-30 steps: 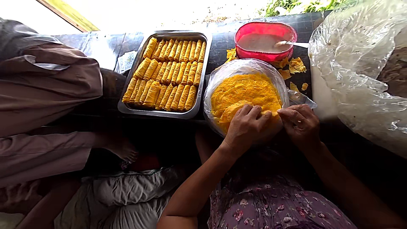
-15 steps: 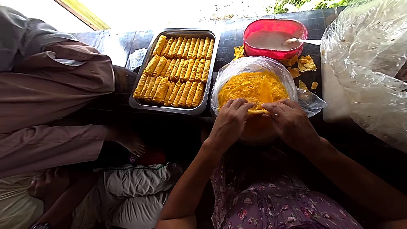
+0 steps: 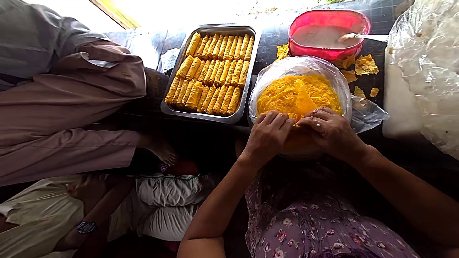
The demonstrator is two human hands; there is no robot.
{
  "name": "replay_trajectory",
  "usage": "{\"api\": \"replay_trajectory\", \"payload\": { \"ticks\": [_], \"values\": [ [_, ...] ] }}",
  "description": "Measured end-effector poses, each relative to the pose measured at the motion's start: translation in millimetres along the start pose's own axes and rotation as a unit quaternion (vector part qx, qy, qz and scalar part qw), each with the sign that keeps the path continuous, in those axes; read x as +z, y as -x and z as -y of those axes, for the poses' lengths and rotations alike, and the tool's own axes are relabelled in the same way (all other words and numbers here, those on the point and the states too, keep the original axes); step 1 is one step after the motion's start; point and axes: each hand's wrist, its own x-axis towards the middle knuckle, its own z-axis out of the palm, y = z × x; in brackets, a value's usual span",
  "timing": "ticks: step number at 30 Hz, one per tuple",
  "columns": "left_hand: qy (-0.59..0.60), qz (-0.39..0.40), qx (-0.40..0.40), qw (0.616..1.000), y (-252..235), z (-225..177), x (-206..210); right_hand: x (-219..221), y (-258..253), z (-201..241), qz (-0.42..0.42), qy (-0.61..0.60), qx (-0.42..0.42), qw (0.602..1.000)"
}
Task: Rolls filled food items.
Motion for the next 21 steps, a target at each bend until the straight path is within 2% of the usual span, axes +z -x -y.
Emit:
{"api": "replay_trajectory", "payload": {
  "ticks": [4,11,16,21],
  "values": [
    [-0.038,-0.050,0.032,0.998,27.4,17.0,-7.2,-8.0,4.8,-1.6,0.049,0.016,-0.024,0.998],
    [-0.104,-0.106,0.014,0.989,46.1,17.9,-3.1,-4.0,-1.6,7.1,0.106,0.100,-0.050,0.988],
    [-0.077,-0.124,-0.005,0.989,37.8,10.1,-3.9,-0.7,-5.3,10.8,0.108,0.109,-0.037,0.987],
    [-0.023,-0.099,-0.025,0.994,22.1,-10.4,-6.4,-7.9,-4.2,11.8,0.064,0.069,0.011,0.996]
  ]
}}
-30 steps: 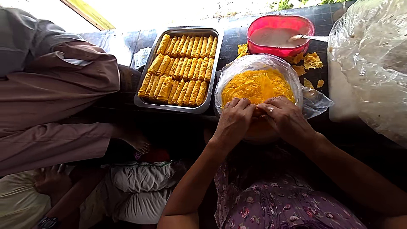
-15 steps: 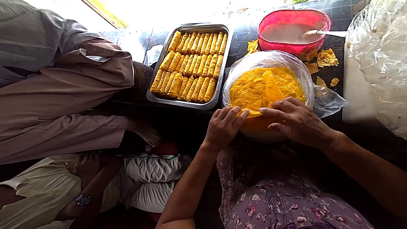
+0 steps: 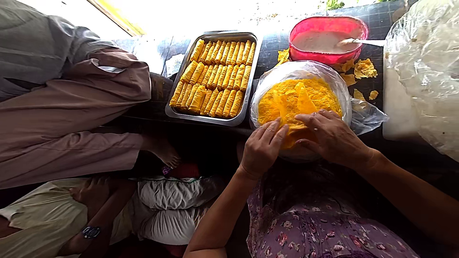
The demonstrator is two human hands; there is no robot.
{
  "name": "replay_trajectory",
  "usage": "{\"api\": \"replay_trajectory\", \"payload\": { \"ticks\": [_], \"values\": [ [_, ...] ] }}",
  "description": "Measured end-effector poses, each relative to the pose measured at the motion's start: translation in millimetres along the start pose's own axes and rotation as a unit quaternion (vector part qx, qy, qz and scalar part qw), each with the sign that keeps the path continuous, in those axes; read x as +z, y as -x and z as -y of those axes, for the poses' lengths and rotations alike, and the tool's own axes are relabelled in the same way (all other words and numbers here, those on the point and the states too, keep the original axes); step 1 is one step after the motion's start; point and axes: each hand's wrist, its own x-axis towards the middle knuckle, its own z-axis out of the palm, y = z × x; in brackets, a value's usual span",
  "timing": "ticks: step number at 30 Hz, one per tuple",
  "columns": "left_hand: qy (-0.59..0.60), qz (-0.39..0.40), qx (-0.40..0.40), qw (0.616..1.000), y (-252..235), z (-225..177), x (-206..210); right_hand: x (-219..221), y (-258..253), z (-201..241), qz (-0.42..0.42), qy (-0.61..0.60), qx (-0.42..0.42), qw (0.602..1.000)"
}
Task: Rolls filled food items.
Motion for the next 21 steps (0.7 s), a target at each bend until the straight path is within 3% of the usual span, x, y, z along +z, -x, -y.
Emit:
{"api": "replay_trajectory", "payload": {
  "ticks": [14,19,21],
  "values": [
    [0.078,0.035,0.007,0.996,-9.6,-20.1,21.5,-5.2,28.3,-23.4,-0.113,-0.082,0.016,0.990],
    [0.220,0.059,-0.102,0.968,-12.9,-16.0,17.4,-5.3,26.2,-27.4,-0.121,-0.106,0.016,0.987],
    [0.246,0.052,-0.101,0.963,-13.7,-12.5,20.1,-5.1,26.9,-28.2,-0.124,-0.110,0.016,0.986]
  ]
}}
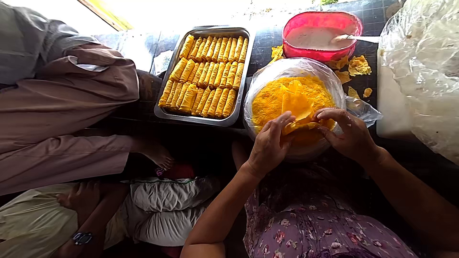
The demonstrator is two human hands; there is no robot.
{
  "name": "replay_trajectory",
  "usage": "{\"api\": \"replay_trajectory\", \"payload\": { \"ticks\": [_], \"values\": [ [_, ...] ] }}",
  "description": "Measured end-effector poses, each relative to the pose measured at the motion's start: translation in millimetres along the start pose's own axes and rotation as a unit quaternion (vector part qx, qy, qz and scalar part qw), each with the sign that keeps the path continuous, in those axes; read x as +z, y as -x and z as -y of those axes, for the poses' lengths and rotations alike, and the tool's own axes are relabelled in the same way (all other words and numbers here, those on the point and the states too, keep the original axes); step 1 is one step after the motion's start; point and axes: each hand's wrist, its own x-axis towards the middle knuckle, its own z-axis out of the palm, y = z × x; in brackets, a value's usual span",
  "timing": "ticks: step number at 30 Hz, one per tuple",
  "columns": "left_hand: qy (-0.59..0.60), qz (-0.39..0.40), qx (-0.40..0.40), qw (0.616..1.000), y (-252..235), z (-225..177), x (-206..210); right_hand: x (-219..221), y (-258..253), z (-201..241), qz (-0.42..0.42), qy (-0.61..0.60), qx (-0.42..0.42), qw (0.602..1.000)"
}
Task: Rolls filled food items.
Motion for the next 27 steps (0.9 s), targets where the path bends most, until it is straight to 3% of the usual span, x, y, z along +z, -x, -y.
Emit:
{"api": "replay_trajectory", "payload": {
  "ticks": [4,9,17,20,27],
  "values": [
    [-0.042,-0.033,0.052,0.997,0.0,4.1,6.9,1.1,1.9,-1.3,-0.005,-0.002,0.000,1.000],
    [-0.159,-0.054,0.058,0.984,4.9,1.1,0.1,1.3,3.3,-1.8,-0.010,-0.006,-0.003,1.000],
    [-0.185,-0.029,0.130,0.974,0.1,-2.2,13.5,1.3,1.7,-1.7,-0.012,-0.004,-0.001,1.000],
    [-0.219,-0.014,0.113,0.969,-2.3,-0.8,12.4,0.6,1.8,-1.5,-0.010,-0.009,-0.001,1.000],
    [-0.099,0.013,0.071,0.992,-1.2,6.1,2.2,-2.3,-1.4,-0.9,0.000,-0.008,-0.005,1.000]
  ]
}}
